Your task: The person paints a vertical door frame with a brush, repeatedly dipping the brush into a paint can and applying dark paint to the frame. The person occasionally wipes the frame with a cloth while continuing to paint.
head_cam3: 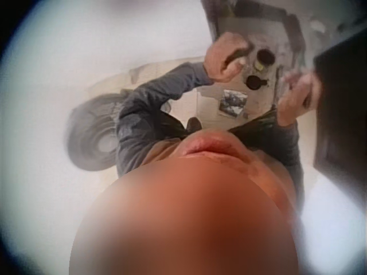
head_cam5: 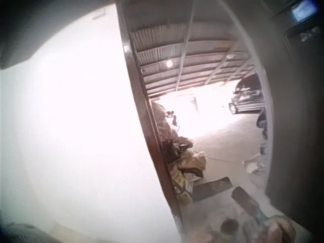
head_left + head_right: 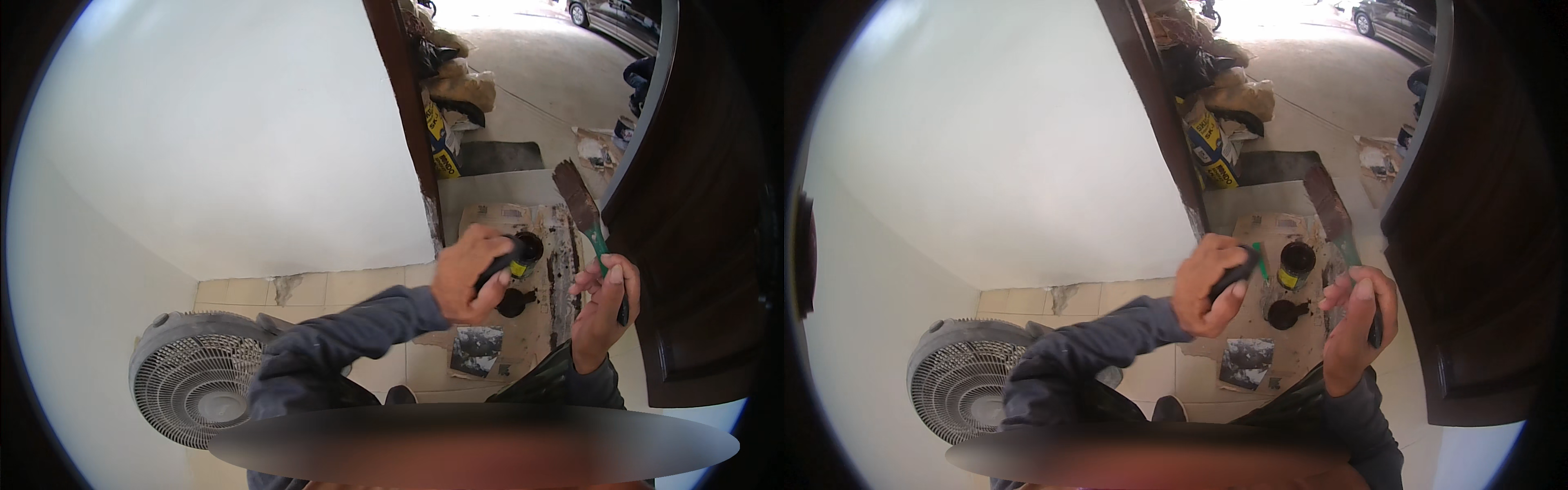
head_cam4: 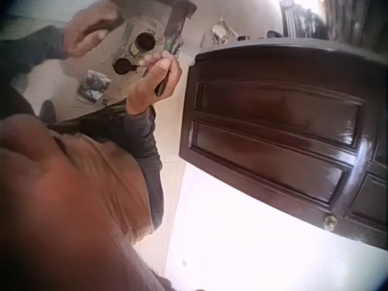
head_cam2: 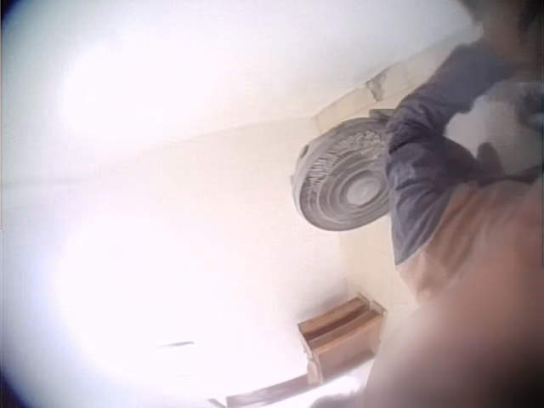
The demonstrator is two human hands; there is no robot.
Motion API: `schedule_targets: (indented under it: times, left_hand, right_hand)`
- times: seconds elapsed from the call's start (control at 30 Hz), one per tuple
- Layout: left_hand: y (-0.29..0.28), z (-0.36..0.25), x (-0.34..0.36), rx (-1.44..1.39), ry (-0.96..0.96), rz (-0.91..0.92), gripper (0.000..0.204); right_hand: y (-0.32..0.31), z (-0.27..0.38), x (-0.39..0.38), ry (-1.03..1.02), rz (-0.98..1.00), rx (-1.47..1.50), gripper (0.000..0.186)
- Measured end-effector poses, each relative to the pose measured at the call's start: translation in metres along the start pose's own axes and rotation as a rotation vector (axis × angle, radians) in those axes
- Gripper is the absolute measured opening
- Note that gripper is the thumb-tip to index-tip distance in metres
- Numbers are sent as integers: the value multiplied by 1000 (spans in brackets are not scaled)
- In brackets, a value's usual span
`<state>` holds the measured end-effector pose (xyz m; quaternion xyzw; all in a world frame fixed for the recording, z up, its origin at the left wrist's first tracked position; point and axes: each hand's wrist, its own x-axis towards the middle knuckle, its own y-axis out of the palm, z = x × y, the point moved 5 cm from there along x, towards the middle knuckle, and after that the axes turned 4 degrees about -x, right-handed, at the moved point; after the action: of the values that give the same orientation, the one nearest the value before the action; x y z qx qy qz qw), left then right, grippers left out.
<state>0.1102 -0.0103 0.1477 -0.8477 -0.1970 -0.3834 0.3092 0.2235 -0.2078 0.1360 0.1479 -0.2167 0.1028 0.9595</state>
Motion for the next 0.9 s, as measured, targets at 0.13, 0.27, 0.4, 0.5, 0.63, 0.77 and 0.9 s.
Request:
schedule_targets:
  times: [0.13,0.27,0.4,0.5,0.63,0.77,0.9]
  left_hand:
    - [-48,15,-13,360,-92,-11,37]
    - [-101,46,-25,427,-163,-346,29]
    - [-114,72,-40,364,-195,-395,30]
    - [-105,83,-50,321,-266,-352,28]
    - [-93,86,-48,339,-344,-219,27]
    - [-72,61,-54,289,-476,189,30]
    - [-33,-16,-96,98,-428,625,35]
  right_hand:
    - [-3,0,1,137,22,45,28]
    - [0,7,-3,96,85,32,28]
    - [0,8,-2,116,156,7,28]
    - [-3,8,0,140,157,-2,28]
    - [-1,7,-1,204,189,-38,29]
    - [10,5,2,291,322,-46,29]
    - [39,7,24,271,484,-68,25]
